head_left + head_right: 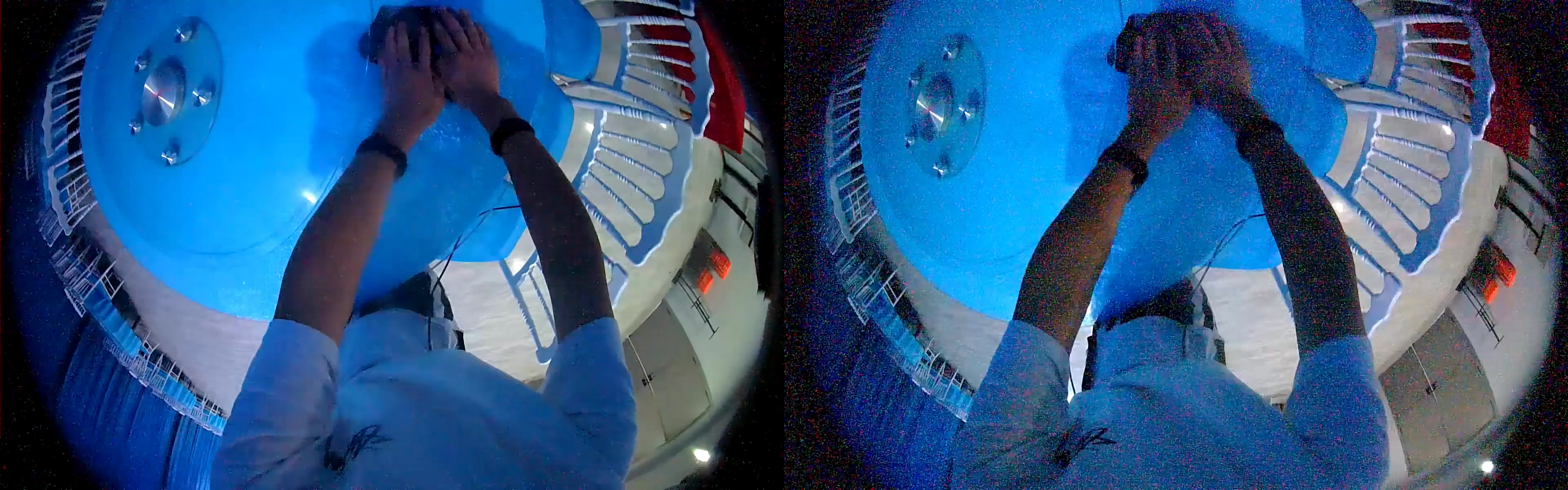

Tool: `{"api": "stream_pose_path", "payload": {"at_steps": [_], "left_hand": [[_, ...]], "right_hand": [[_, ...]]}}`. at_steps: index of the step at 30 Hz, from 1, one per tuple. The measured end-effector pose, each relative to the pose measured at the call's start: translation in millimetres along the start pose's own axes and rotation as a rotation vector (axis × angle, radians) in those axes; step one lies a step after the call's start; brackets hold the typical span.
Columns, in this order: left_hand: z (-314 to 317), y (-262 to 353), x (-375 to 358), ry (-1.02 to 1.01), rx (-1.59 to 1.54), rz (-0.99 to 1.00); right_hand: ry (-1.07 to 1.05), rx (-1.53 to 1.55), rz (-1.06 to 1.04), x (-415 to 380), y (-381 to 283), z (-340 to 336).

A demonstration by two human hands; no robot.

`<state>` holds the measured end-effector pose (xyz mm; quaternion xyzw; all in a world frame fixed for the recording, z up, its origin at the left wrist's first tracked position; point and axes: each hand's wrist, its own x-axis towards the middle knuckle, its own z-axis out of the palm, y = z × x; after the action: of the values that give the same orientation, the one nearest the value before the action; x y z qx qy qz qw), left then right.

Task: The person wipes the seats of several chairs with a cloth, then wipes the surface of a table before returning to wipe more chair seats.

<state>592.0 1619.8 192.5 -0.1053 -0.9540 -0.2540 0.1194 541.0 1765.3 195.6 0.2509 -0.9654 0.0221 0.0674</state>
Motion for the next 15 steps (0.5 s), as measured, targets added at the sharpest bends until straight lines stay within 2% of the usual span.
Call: {"api": "stream_pose_path", "payload": {"at_steps": [5,8,15], "left_hand": [[-41,14,-74,-0.061,0.001,-0.051],[-64,17,-132,-0.093,-0.021,-0.067],[-116,6,-299,-0.224,-0.062,-0.113]], "right_hand": [[0.051,0.198,-0.013,-64,-53,-16],[-0.065,0.211,0.035,-100,-101,-47],[-0.126,0.247,0.042,-207,-235,-80]]}}
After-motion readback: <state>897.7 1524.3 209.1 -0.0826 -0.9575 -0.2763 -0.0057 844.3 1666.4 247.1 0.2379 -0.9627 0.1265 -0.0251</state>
